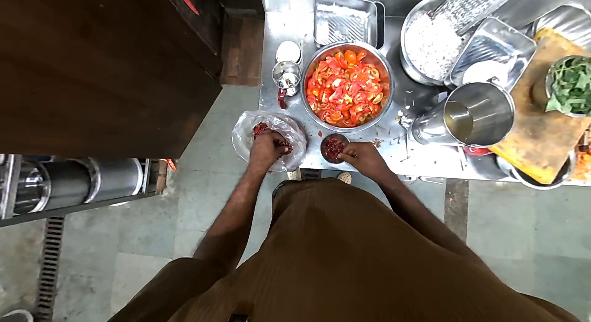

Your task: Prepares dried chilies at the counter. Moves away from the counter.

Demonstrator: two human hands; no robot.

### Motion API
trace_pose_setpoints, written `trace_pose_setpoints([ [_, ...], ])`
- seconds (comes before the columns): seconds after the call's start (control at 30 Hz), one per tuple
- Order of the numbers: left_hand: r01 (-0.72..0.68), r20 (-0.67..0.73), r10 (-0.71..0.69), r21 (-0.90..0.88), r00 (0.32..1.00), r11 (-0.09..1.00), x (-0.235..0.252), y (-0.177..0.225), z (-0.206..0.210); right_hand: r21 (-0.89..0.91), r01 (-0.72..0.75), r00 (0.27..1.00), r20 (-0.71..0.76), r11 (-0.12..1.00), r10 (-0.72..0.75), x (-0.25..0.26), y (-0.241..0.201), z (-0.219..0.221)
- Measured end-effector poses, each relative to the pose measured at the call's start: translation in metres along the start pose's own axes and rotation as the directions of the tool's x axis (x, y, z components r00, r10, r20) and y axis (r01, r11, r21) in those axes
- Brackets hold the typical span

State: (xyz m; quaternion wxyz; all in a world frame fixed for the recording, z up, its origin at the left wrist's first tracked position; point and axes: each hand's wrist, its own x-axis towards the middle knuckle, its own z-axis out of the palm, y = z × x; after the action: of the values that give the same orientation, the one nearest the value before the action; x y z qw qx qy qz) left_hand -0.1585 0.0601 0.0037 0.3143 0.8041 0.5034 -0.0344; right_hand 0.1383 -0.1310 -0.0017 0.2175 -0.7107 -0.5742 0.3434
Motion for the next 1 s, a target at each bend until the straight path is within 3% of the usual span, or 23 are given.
trace_pose_setpoints([
  [0.23, -0.005, -0.21, -0.032, -0.171, 0.977, 0.985, -0.017, -0.006, -0.016, 0.057, 0.045, 0.998, -0.051, 0.997, -0.042, 0.0, -0.021, -0.01],
  [0.4, -0.094, -0.289, -0.071, -0.52, 0.955, 0.849, -0.027, -0.008, -0.038, 0.178, 0.099, 0.99, -0.115, 0.979, -0.079, 0.002, -0.044, -0.019],
  [0.5, -0.126, -0.219, -0.109, -0.829, 0.97, 0.545, -0.034, 0.015, -0.046, 0.297, 0.139, 0.988, -0.112, 0.945, -0.11, 0.007, -0.066, -0.022],
  [0.57, -0.103, -0.155, -0.115, -0.925, 0.981, 0.367, -0.037, 0.034, -0.048, 0.378, 0.133, 0.99, -0.094, 0.916, -0.105, 0.012, -0.085, -0.024],
  [0.63, -0.097, -0.124, -0.088, -0.96, 0.988, 0.261, -0.038, 0.051, -0.042, 0.459, 0.102, 0.994, -0.076, 0.883, -0.075, 0.016, -0.104, -0.023],
  [0.73, -0.078, -0.09, -0.057, -0.98, 0.994, 0.184, -0.038, 0.073, -0.027, 0.503, 0.089, 0.995, -0.089, 0.86, -0.05, 0.022, -0.119, -0.017],
  [0.9, -0.007, -0.013, -0.054, -0.994, 0.998, 0.111, -0.039, 0.096, -0.008, 0.534, 0.186, 0.968, -0.244, 0.825, -0.06, 0.021, -0.118, -0.012],
  [1.0, 0.086, 0.084, -0.026, -0.992, 0.996, 0.09, -0.037, 0.095, -0.004, 0.424, 0.26, 0.947, -0.286, 0.867, -0.145, 0.016, -0.104, -0.023],
])
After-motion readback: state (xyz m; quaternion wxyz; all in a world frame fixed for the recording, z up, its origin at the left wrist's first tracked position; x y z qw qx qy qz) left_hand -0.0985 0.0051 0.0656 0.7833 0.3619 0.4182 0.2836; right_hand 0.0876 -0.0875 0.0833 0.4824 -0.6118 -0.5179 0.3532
